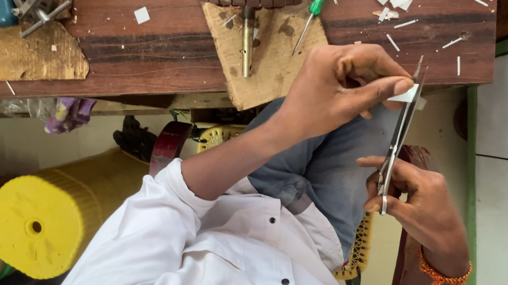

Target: The person inserts small white insulating pieces into slots on a circular electrical component, using scissors to trim the pieces and a screwdriver to adjust the assembly. The person repeats this process for multiple slots around the component.

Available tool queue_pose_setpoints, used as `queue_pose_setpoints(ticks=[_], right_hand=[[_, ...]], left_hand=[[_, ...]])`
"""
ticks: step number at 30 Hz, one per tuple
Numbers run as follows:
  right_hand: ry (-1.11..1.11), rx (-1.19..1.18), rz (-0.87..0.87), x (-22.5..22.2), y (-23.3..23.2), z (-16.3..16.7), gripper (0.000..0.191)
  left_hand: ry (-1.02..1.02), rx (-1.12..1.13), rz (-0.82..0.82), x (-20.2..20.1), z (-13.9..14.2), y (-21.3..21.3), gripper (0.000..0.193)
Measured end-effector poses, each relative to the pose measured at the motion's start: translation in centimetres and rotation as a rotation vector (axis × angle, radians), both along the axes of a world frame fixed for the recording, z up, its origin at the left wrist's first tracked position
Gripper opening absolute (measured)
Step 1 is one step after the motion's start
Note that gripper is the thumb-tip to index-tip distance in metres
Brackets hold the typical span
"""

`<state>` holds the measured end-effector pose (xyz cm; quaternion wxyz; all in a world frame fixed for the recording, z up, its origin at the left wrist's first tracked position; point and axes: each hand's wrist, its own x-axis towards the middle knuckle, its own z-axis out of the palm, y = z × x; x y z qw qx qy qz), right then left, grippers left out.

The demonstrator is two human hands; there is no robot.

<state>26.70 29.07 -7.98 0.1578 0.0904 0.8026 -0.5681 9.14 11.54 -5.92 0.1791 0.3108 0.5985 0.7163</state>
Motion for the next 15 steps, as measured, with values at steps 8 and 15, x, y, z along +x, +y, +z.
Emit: queue_pose_setpoints(ticks=[8,15], right_hand=[[0.039,-0.055,0.021,0.46,0.03,0.03,0.061],[0.032,-0.029,0.020,0.85,0.02,-0.23,0.064]], left_hand=[[0.031,0.040,0.046,0.71,0.47,0.14,0.014],[0.045,0.022,0.064,0.75,0.42,0.39,0.016]])
